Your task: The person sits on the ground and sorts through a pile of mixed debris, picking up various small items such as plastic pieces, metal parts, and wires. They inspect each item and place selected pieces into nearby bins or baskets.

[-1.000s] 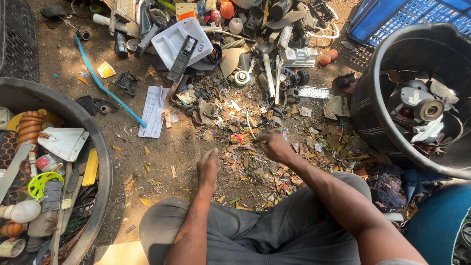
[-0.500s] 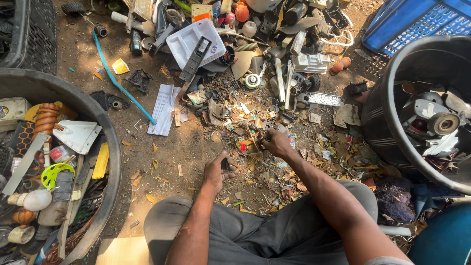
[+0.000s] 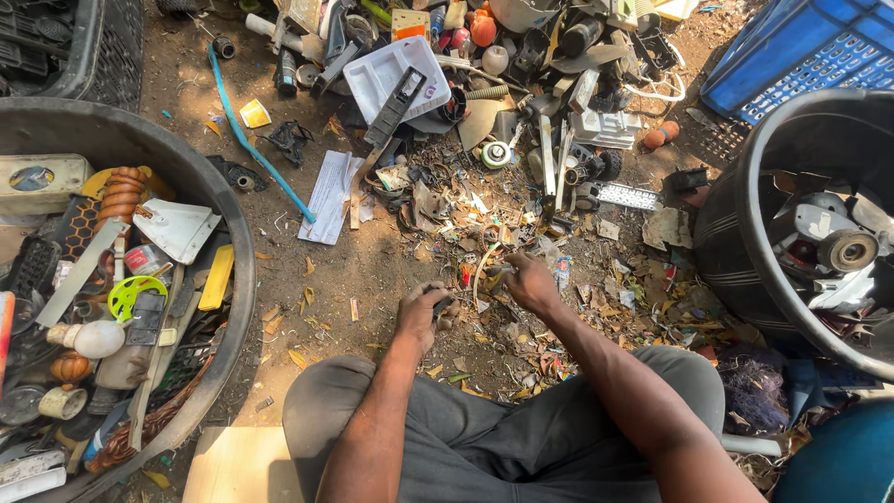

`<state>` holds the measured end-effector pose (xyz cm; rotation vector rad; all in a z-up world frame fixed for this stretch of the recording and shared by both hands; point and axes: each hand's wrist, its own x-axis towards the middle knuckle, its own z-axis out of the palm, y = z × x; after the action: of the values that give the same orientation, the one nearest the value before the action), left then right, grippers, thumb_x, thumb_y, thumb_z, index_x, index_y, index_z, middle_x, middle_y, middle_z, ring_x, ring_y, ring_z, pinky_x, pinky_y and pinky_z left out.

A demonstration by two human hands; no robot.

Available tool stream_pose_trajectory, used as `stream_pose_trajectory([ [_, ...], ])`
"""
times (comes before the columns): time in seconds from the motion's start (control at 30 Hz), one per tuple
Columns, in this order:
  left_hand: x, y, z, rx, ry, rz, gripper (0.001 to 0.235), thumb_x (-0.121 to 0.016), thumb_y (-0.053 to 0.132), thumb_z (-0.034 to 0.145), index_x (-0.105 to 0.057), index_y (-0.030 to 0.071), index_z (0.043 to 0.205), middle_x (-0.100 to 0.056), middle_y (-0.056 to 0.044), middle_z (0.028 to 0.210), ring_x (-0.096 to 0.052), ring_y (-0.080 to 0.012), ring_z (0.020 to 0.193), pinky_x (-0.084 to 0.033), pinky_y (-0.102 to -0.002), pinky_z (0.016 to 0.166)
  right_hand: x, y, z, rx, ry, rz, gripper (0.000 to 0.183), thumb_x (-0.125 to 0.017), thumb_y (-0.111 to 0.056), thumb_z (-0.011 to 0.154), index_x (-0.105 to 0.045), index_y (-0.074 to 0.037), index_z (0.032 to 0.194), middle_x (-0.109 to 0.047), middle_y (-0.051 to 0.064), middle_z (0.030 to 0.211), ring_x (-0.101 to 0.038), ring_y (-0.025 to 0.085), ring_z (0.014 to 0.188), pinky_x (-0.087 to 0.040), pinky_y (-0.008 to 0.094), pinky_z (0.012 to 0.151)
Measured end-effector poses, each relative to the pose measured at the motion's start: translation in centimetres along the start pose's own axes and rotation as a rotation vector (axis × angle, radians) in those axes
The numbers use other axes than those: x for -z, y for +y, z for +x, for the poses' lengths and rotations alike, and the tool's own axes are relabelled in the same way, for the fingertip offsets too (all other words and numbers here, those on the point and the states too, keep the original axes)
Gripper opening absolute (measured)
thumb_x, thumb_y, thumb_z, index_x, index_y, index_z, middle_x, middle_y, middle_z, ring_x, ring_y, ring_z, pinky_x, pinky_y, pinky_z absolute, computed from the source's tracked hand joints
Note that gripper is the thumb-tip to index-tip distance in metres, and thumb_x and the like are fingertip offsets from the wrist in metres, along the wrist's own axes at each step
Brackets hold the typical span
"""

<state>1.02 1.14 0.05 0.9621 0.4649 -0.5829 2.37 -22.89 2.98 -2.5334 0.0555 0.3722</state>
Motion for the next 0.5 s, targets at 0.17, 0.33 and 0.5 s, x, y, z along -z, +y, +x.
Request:
stream_pose_trajectory([
  [0.17, 0.3, -1.1, 1.4, -0.064, 0.032, -0.018, 0.045, -0.072, 0.008, 0.084, -0.062, 0.007, 0.128, -0.071, -0.015, 0.105, -0.074, -0.0206, 0.079, -0.058, -0.030, 0.050, -0.8, 3.3, 1.7, -0.058, -0.114, -0.162, 0.028, -0.064, -0.018, 0.094, -0.064, -0.009, 0.120, -0.061, 0.020, 0.122, -0.064, 0.030, 0.104, -0.060, 0.041, 0.088],
  [0.33, 0.9, -0.6, 1.2, -0.041, -0.020, -0.245, 0.040, -0.069, 0.033, 0.093, -0.063, 0.006, 0.121, -0.067, -0.015, 0.099, -0.069, -0.0241, 0.077, -0.061, -0.038, 0.052, -2.1, 3.7, 1.8, -0.084, -0.160, 0.053, 0.024, -0.063, -0.016, 0.094, -0.066, -0.009, 0.117, -0.075, 0.016, 0.113, -0.073, 0.025, 0.093, -0.060, 0.041, 0.087],
  [0.5, -0.1, 0.1, 1.2, -0.078, -0.046, -0.192, 0.058, -0.060, 0.054, 0.093, -0.062, 0.003, 0.121, -0.064, -0.014, 0.101, -0.068, -0.0274, 0.087, -0.063, -0.044, 0.057, -0.2, 1.4, 1.3, -0.044, -0.144, 0.221, 0.031, -0.066, -0.006, 0.089, -0.066, -0.009, 0.120, -0.073, 0.014, 0.112, -0.072, 0.024, 0.095, -0.062, 0.038, 0.087],
])
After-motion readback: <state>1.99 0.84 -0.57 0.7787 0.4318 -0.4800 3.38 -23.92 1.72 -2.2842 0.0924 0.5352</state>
